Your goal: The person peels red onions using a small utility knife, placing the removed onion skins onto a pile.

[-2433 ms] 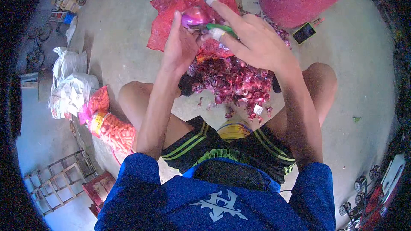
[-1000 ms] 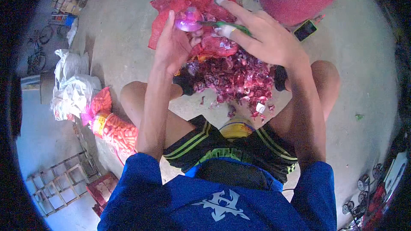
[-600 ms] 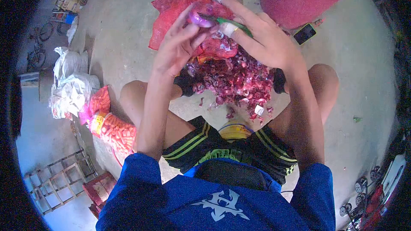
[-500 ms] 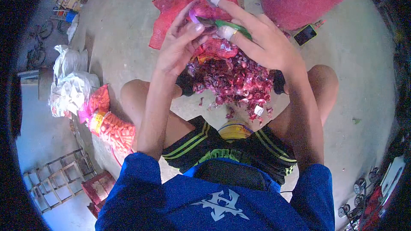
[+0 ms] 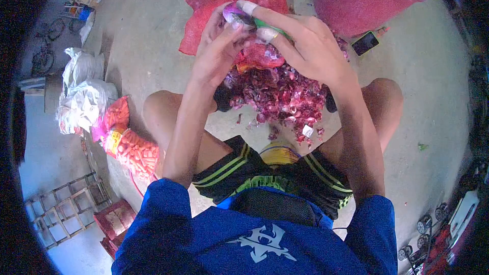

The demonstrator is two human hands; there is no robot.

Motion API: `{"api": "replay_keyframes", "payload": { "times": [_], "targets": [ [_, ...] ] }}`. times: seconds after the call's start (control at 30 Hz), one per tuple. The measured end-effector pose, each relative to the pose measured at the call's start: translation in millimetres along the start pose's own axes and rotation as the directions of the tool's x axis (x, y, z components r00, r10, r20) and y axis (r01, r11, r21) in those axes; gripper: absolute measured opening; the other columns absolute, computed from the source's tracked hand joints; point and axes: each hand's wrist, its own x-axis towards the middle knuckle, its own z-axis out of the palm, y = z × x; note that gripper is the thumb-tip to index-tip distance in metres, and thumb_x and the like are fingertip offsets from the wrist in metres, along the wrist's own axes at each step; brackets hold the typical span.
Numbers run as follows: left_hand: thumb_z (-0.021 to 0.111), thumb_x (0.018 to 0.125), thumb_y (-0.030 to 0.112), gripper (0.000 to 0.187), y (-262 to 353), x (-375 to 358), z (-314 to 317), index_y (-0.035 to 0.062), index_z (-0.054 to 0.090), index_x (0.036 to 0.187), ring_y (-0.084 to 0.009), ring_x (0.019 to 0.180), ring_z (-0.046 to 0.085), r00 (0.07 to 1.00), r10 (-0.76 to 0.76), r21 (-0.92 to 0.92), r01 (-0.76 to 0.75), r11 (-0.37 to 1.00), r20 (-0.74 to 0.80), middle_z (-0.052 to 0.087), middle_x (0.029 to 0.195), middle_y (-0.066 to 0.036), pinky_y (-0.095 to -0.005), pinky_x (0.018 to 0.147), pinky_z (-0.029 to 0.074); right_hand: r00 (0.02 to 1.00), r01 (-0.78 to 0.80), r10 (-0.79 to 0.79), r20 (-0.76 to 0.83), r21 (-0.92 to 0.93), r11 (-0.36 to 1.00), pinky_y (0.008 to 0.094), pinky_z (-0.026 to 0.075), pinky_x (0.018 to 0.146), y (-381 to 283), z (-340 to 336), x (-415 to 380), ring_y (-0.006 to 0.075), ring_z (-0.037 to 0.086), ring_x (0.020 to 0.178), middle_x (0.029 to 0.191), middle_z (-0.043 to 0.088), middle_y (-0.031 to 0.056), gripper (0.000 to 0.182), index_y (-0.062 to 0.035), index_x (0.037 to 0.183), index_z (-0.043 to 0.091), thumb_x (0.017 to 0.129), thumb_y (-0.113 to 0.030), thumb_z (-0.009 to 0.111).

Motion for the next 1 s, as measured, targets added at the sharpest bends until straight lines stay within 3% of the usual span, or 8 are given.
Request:
{"api": "replay_keyframes", "payload": {
  "times": [0.03,0.13,0.4,0.63,0.7,0.77,0.87,1.0],
  "targets": [
    [0.072,0.099,0.013,0.058,0,1,-1,0.0093,0.044,0.15,-0.0188,0.11,0.069,1.0,0.0,0.0,0.0,1.0,0.0,0.067,0.126,-0.008,-0.0397,0.095,0.057,1.0,0.0,0.0,0.0,0.0,1.0,0.0414,0.053,0.095,1,3,1,0.042,0.07,0.111,0.131,0.07,0.0225,0.05,-0.0059,0.151,0.055,0.101,-0.007,0.059],
    [0.074,0.096,0.007,0.056,3,0,0,0.0092,0.048,0.145,-0.0152,0.114,0.068,1.0,-0.03,-0.014,0.03,0.999,-0.004,0.069,0.127,-0.004,-0.0308,0.087,0.056,0.958,0.174,-0.182,-0.219,-0.056,0.983,0.0472,0.054,0.074,12,9,8,0.0423,0.068,0.083,0.096,0.071,0.0222,0.048,-0.0139,0.147,0.061,0.099,-0.012,0.061],
    [0.077,0.094,0.009,0.064,8,-7,4,0.0066,0.046,0.15,-0.0182,0.118,0.067,0.992,-0.078,-0.087,0.087,0.992,0.101,0.069,0.129,-0.008,-0.0328,0.096,0.055,0.978,0.089,-0.046,-0.204,0.208,0.974,0.0428,0.052,0.103,9,-3,4,0.0386,0.07,0.119,0.131,0.07,0.0219,0.042,-0.0075,0.146,0.061,0.105,-0.015,0.054],
    [0.079,0.09,0.004,0.074,0,-3,11,0.0051,0.042,0.153,-0.021,0.12,0.066,0.998,-0.048,-0.081,0.051,0.995,0.031,0.067,0.132,-0.011,-0.0363,0.102,0.054,0.972,0.058,0.0,-0.237,0.237,0.97,0.0388,0.05,0.105,13,3,6,0.0287,0.068,0.124,0.134,0.071,0.0192,0.041,-0.0052,0.145,0.061,0.105,-0.015,0.054],
    [0.08,0.087,0.002,0.079,-2,-1,11,0.0036,0.04,0.156,-0.0229,0.123,0.065,0.992,0.089,0.059,-0.095,0.994,0.095,0.065,0.134,-0.013,-0.038,0.105,0.053,0.899,0.105,0.021,-0.438,0.261,0.96,0.037,0.054,0.097,29,4,12,0.0236,0.07,0.114,0.122,0.075,0.0157,0.043,-0.0051,0.148,0.059,0.106,-0.014,0.054],
    [0.08,0.087,0.001,0.08,2,-4,16,0.0031,0.039,0.156,-0.0234,0.125,0.064,0.99,0.102,0.061,-0.108,0.992,0.098,0.064,0.135,-0.014,-0.0385,0.107,0.052,0.903,0.202,0.074,-0.422,0.572,0.795,0.0209,0.042,0.064,28,0,11,0.0042,0.051,0.071,0.087,0.06,-0.0043,0.048,0.0009,0.155,0.047,0.109,-0.01,0.055],
    [0.079,0.087,-0.001,0.079,3,0,10,0.0021,0.04,0.156,-0.0242,0.128,0.062,0.986,0.123,0.027,-0.127,0.992,0.114,0.063,0.136,-0.015,-0.0392,0.111,0.05,0.847,-0.051,0.37,-0.382,0.634,0.772,0.0189,0.035,0.059,20,-17,10,0.0026,0.044,0.067,0.083,0.056,-0.0064,0.048,-0.0014,0.158,0.045,0.113,-0.019,0.05],
    [0.074,0.091,0.001,0.072,2,1,2,-0.0005,0.041,0.155,-0.0255,0.131,0.061,0.992,0.12,-0.185,-0.114,0.976,0.025,0.062,0.139,-0.015,-0.0412,0.117,0.046,0.857,0.223,0.134,-0.498,0.593,0.774,0.0189,0.037,0.061,45,-21,4,0.003,0.046,0.069,0.089,0.059,-0.0065,0.05,-0.0014,0.158,0.045,0.112,-0.019,0.05]
  ]
}}
